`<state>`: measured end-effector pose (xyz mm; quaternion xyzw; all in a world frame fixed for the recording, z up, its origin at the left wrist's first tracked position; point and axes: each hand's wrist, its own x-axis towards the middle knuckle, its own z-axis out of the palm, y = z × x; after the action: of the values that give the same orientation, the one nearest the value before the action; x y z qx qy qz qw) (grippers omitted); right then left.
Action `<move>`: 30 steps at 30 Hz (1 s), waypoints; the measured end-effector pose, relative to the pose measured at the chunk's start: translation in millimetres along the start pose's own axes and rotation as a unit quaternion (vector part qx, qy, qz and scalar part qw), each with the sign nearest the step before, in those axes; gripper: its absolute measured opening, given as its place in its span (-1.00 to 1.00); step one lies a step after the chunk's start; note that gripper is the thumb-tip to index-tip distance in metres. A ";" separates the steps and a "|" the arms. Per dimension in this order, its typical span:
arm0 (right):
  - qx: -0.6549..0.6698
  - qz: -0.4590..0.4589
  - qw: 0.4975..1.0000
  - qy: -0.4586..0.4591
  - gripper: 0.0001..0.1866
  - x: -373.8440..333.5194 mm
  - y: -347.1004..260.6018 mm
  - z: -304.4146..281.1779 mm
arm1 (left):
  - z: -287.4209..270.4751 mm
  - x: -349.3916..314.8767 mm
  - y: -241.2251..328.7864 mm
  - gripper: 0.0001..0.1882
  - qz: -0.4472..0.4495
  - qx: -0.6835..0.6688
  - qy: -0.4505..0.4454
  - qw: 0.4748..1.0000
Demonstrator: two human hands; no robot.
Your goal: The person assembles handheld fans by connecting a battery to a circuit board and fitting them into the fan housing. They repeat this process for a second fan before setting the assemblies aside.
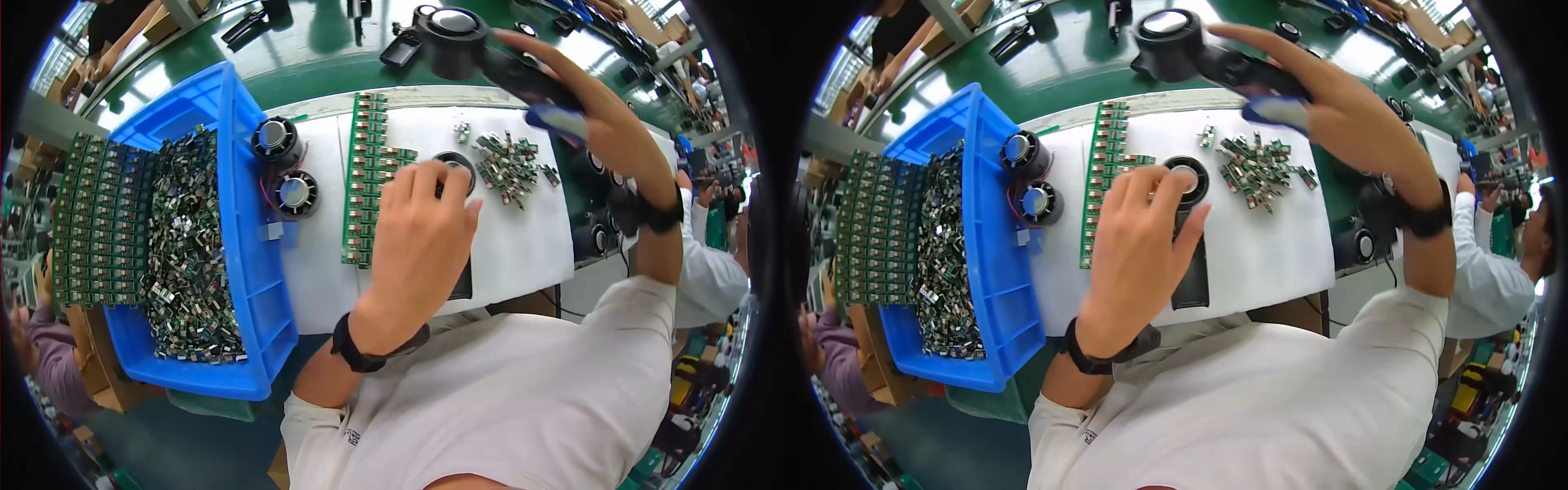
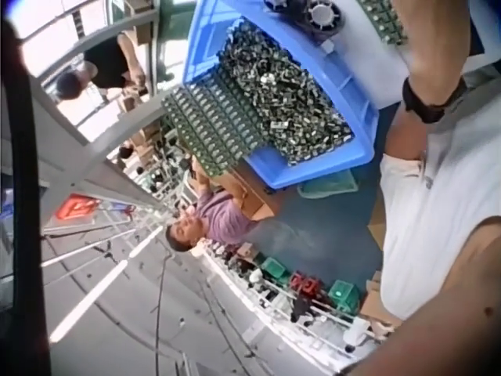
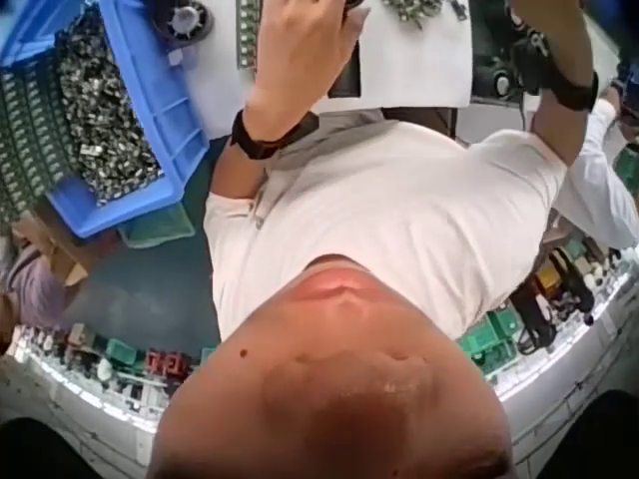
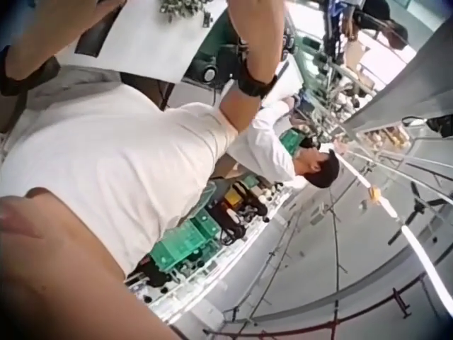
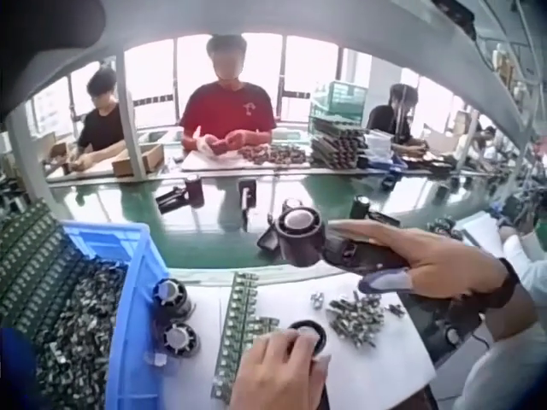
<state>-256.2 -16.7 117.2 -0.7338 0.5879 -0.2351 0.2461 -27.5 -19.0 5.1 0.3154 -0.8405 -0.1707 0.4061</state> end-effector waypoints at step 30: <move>-0.019 0.111 0.990 0.091 -0.38 -200.4 56.5 103.0 | 49.2 101.1 -14.0 -0.74 -0.042 0.077 -0.210 0.974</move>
<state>-272.8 177.6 -9.1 -0.6445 0.6898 -0.2608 0.2018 -108.5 -95.5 25.5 0.3375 -0.9039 -0.1845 0.1873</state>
